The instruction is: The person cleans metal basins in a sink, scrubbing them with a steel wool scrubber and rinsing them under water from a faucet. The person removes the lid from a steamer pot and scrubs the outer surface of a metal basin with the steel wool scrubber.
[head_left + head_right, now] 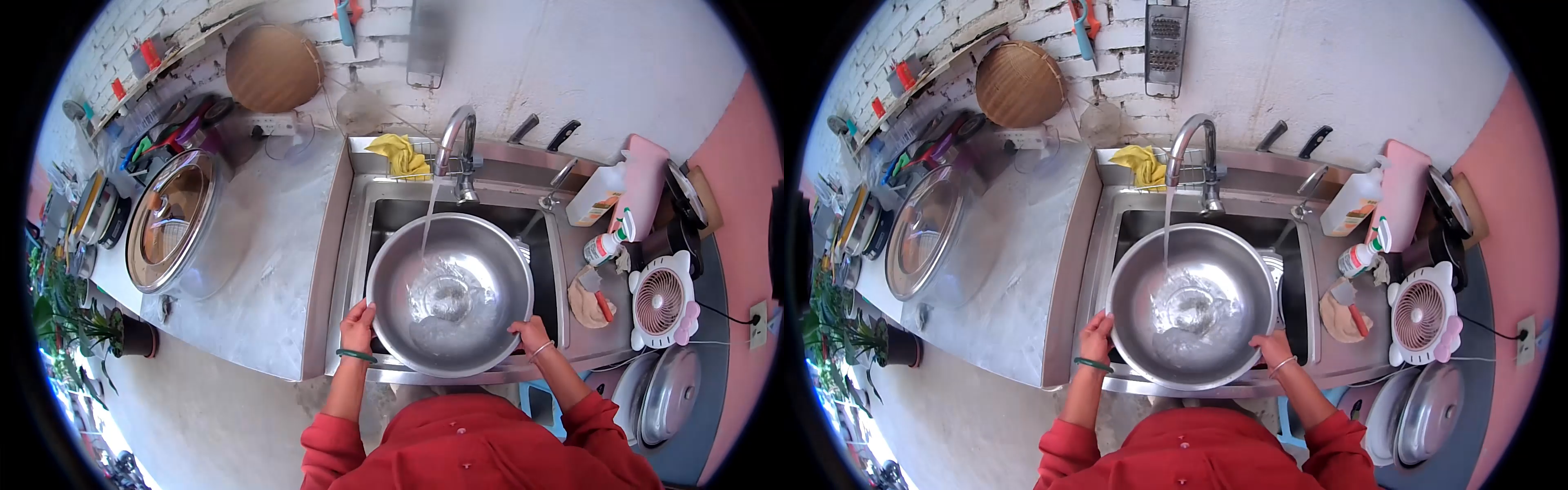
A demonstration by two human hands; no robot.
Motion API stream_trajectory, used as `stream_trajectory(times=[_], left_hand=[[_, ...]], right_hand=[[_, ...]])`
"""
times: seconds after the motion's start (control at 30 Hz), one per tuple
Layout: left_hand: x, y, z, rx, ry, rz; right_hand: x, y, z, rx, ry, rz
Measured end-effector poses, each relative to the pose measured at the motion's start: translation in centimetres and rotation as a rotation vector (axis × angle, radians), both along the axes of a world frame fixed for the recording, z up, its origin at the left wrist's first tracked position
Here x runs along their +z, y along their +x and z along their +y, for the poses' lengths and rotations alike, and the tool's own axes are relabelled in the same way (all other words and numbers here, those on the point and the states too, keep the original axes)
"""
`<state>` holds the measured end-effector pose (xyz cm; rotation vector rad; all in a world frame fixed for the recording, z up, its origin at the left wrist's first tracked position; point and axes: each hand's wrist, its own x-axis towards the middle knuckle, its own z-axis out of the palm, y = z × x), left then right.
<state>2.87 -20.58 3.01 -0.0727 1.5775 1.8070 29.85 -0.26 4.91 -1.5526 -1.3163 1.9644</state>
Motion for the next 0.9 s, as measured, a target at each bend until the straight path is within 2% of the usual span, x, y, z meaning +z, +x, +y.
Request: stream_trajectory(times=[0.07,0.13,0.17,0.23,0.37,0.47,0.5,0.53,0.6,0.63,0.73,0.8,0.9], left_hand=[[0.4,-0.4,0.2,0.05,0.103,0.076],[3.0,-0.5,0.7,0.083,0.214,0.12],[4.5,-1.3,-0.2,-0.027,0.143,0.098],[7.2,-1.6,0.1,-0.056,0.105,0.137],[10.1,-2.4,0.5,-0.124,0.006,0.143],[12.2,-1.9,1.3,-0.163,0.003,0.236],[13.0,-1.6,1.7,-0.164,-0.006,0.28],[13.7,-1.1,1.9,-0.173,-0.007,0.284],[15.3,-0.1,2.5,-0.19,-0.047,0.514],[16.3,0.6,2.7,-0.216,-0.044,0.548],[16.5,1.5,2.7,-0.209,-0.072,0.695],[16.2,1.7,1.9,-0.212,-0.089,0.724],[14.5,1.6,-0.1,-0.127,-0.055,0.857]], right_hand=[[-0.3,-0.7,0.8,0.094,-0.108,-0.044],[-0.5,-1.3,1.2,0.124,-0.152,-0.067],[-0.8,-1.4,1.3,0.189,-0.269,-0.053],[-2.1,-1.6,1.4,0.278,-0.487,-0.004],[-2.2,-2.3,0.9,0.336,-0.671,-0.011],[-3.6,-2.8,1.1,0.347,-0.749,0.099],[-7.1,-2.9,1.3,0.292,-0.772,0.12],[-7.2,-3.5,1.2,0.285,-0.773,0.127],[-7.3,-6.1,0.7,0.277,-0.782,0.252],[-7.4,-7.5,0.5,0.278,-0.781,0.259],[-8.9,-12.2,0.5,0.195,-0.77,0.224],[-10.5,-15.3,0.8,0.11,-0.687,0.31],[-8.6,-18.2,2.0,0.052,-0.702,0.483]])
